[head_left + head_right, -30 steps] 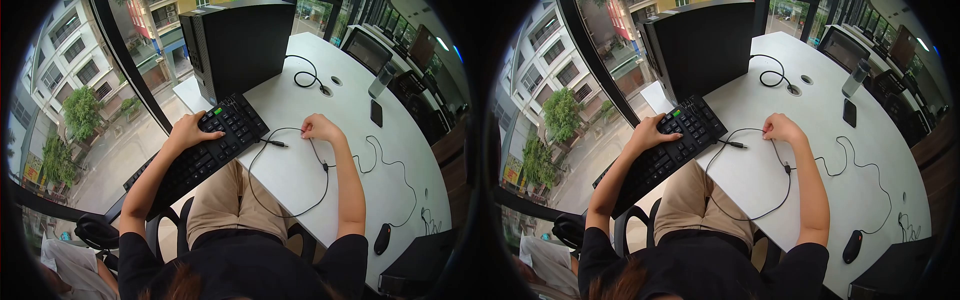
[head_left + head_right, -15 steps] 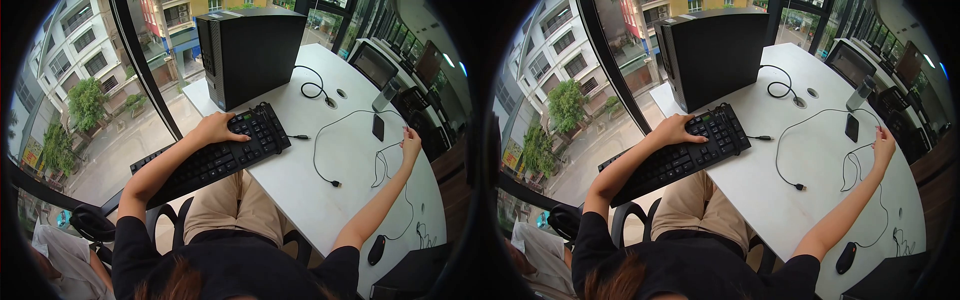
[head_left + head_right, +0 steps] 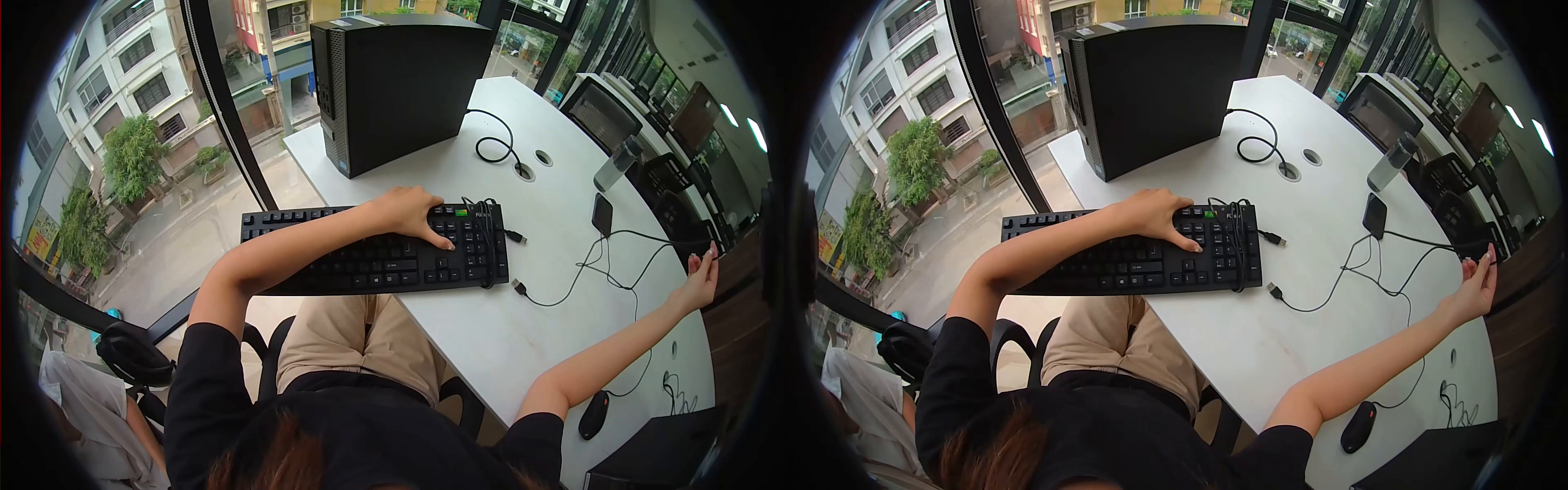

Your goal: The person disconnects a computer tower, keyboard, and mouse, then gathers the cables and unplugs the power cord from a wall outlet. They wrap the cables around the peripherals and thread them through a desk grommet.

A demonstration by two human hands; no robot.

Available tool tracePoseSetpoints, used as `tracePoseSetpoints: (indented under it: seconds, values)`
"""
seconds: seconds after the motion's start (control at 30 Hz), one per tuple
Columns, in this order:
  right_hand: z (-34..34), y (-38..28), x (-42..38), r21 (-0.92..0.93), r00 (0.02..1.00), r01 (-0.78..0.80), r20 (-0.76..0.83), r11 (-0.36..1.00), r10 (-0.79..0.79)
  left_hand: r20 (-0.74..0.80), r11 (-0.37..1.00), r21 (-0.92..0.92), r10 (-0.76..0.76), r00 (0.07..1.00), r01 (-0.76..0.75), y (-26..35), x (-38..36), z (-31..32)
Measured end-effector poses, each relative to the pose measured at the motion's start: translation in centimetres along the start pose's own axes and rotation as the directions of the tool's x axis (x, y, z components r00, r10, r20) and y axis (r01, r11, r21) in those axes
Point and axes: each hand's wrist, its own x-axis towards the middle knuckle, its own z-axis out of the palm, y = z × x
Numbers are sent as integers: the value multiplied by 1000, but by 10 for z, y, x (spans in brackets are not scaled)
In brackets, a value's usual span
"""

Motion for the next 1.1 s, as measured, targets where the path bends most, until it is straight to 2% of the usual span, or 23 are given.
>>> tracePoseSetpoints:
  seconds: [0.13, 0.2, 0.27, 0.33, 0.4, 0.47, 0.53, 0.57, 0.6, 0.63, 0.67, 0.73, 0.77, 0.8, 0.9, 0.93, 0.97, 1.03, 1.1]
  values:
    - [-2, 4, -7, -94, 994, 30, 112, 995, -19, 33, 1000, -25, -1, 999, 2, 0, 0, -1]
    - [0, 29, -2, -260, 986, 15, 165, 965, 29, 51, 999, -47, -10, 999, 12, 0, 0, -1]
    - [1, 63, -1, -480, 973, 37, 217, 877, 78, 71, 998, -61, -17, 997, 21, 4, -3, -5]
    - [7, 108, -1, -679, 958, 84, 255, 729, 127, 73, 998, -62, -23, 997, 28, 7, -5, -7]
    - [15, 163, -6, -680, 919, 38, 312, 732, 241, 52, 998, -57, -18, 998, 21, 5, -5, -6]
    - [33, 165, -16, -714, 879, 213, 438, 667, 188, 9, 999, -49, 4, 1000, -3, 2, -3, 0]
    - [68, 94, -58, -657, 714, 333, 644, 676, 273, 8, 999, -49, 1, 1000, -1, 4, -4, -2]
    - [89, 43, -82, -605, 541, 236, 732, 760, 415, 8, 999, -50, 1, 1000, 0, 5, -5, -3]
    - [105, 38, -100, -502, 403, 252, 832, 827, 382, 2, 999, -43, 7, 1000, -7, 4, -5, -3]
    - [118, 33, -124, -357, 272, 268, 919, 895, 285, -4, 999, -37, 15, 1000, -15, 3, -4, -2]
    - [133, 25, -149, -273, 112, 296, 962, 916, 250, -8, 999, -30, 23, 1000, -23, 2, -3, -1]
    - [153, 63, -198, 5, -109, 178, 994, 984, 15, -38, 996, -54, 65, 997, -67, 5, -5, -4]
    - [159, 65, -217, -7, -193, 57, 981, 998, 18, -53, 994, -61, 86, 995, -89, 7, -7, -9]
    - [164, 75, -230, -277, -242, -235, 945, 932, 220, -64, 994, -68, 85, 994, -89, 9, -10, -12]
    - [160, 34, -234, -540, -319, -544, 841, 643, 437, -121, 985, -140, 81, 989, -98, 17, -23, -24]
    - [155, -7, -232, -605, -360, -675, 770, 423, 527, -144, 974, -198, 78, 986, -106, 18, -27, -26]
    - [150, -19, -234, -602, -367, -707, 761, 371, 534, -167, 959, -258, 73, 983, -115, 19, -31, -29]
    - [142, -13, -236, -556, -340, -715, 806, 423, 485, -168, 951, -295, 43, 985, -92, 24, -37, -38]
    - [137, 8, -241, -458, -255, -622, 885, 635, 388, -212, 946, -309, 29, 977, -95, 25, -45, -42]
